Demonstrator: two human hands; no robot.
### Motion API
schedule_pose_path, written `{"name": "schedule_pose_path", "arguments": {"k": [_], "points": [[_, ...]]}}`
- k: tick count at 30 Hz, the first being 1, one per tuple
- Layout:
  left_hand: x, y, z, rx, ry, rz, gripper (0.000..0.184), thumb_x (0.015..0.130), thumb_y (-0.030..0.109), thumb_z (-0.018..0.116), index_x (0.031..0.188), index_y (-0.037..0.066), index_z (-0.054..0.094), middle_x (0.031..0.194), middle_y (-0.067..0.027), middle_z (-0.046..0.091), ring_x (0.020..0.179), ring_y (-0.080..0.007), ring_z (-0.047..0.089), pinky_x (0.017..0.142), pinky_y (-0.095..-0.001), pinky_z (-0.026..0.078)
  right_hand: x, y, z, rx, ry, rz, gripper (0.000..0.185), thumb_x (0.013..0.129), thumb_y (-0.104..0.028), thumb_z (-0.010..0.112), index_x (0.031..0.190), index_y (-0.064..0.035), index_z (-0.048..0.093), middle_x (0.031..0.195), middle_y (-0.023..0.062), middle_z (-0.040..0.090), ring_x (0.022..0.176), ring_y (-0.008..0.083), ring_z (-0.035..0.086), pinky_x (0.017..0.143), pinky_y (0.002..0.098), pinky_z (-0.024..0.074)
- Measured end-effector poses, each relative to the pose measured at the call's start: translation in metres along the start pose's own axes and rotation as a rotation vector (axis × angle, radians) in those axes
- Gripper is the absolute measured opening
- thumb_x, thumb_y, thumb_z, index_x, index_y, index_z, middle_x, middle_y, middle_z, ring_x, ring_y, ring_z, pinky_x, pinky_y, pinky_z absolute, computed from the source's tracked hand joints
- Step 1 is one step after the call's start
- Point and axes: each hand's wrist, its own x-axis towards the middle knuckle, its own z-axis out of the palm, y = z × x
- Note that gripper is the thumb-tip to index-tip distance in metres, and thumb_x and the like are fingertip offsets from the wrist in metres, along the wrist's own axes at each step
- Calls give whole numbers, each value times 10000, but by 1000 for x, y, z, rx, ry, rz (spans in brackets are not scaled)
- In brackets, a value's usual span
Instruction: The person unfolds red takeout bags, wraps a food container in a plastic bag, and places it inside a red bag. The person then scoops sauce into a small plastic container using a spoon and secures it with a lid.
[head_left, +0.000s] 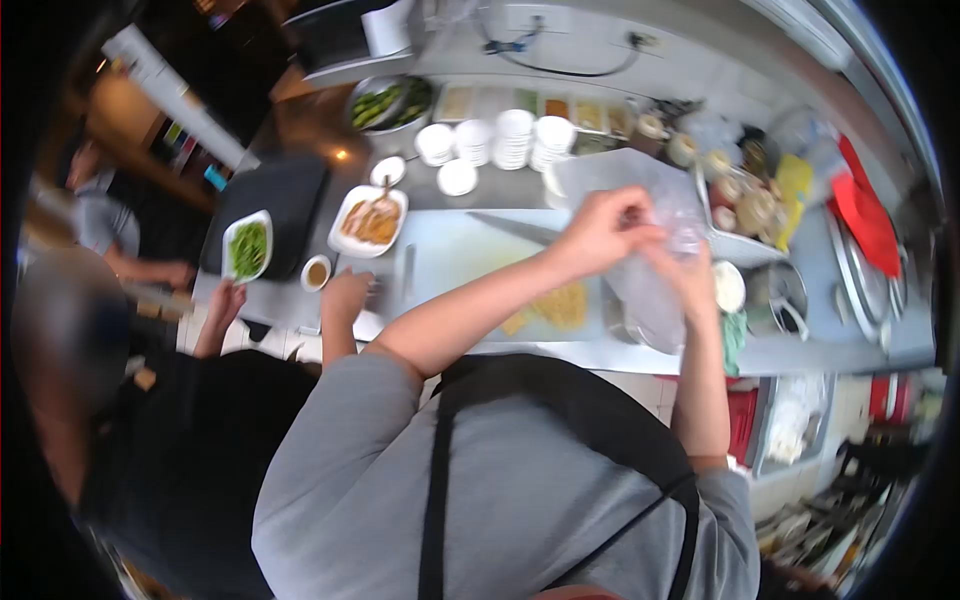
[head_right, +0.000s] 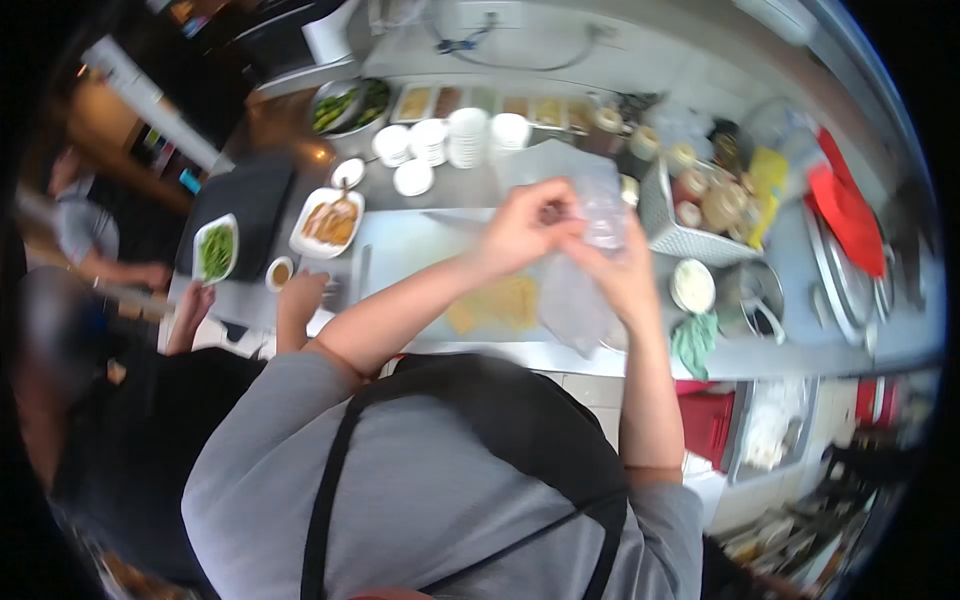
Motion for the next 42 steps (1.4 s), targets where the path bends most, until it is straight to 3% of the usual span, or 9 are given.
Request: {"name": "schedule_pose_path", "arguments": {"k": [13,19,21,24,27,31,33,38,42], "points": [[7,-13,-21,-1147,199,-508,40,847,132,486,836,108,455,707,13,507,630,-98,532,552,-232,445,34,80,-66,-748,430,-156,136,749,-2,471,881,-35,469,786,64,534,642,151,546,561,310,444],[5,-89,-53,-1103,-192,-526,65,848,168,498,838,110,471,550,57,382,434,-36,339,410,-194,309,43,81,-88,1167,139,449,103,804,-58,404,901,-84,430,585,-15,381,437,72,365,324,218,290],[14,-102,-60,-1074,-254,-539,164,794,203,569,883,94,485,715,3,471,604,-83,453,508,-228,378,45,60,-75,955,264,484,118,802,-70,415,918,-89,428,553,-42,307,410,51,275,310,212,208],[30,-19,-1,901,183,353,323,648,185,653,890,55,483,954,-76,475,863,-234,475,652,-378,401,46,44,-64,607,274,410,109,798,-95,428,906,-99,441,577,-50,335,435,35,292,339,195,207],[43,-34,30,1007,-32,229,310,623,118,652,885,67,494,966,-122,490,918,-279,490,710,-380,408,51,23,-65,417,91,384,96,781,-102,450,875,-83,455,587,-14,386,458,98,378,375,242,303],[72,-58,35,738,-41,72,208,629,29,572,813,27,476,743,-156,565,740,-345,553,636,-417,427,37,-14,-48,-758,507,-613,127,772,-111,494,884,-54,475,672,14,445,595,153,482,509,286,412],[81,-56,31,663,-101,27,188,641,-4,553,800,12,452,701,-152,563,682,-293,579,594,-393,443,20,-16,-38,-967,-166,-588,143,741,-130,530,843,-37,490,766,65,488,734,213,526,640,357,447],[92,-17,11,-653,-92,-410,220,764,-38,499,929,93,435,807,-59,542,711,-121,537,623,-245,432,50,56,-124,-1597,-162,-73,126,737,-138,480,780,-51,561,666,141,590,620,287,598,558,357,487],[77,-18,20,-613,-365,-415,124,755,-11,552,838,74,521,828,-12,531,707,-95,499,652,-236,414,63,35,-153,-1395,-80,53,198,736,-159,479,804,-2,577,675,181,598,589,285,604,558,354,494]]}}
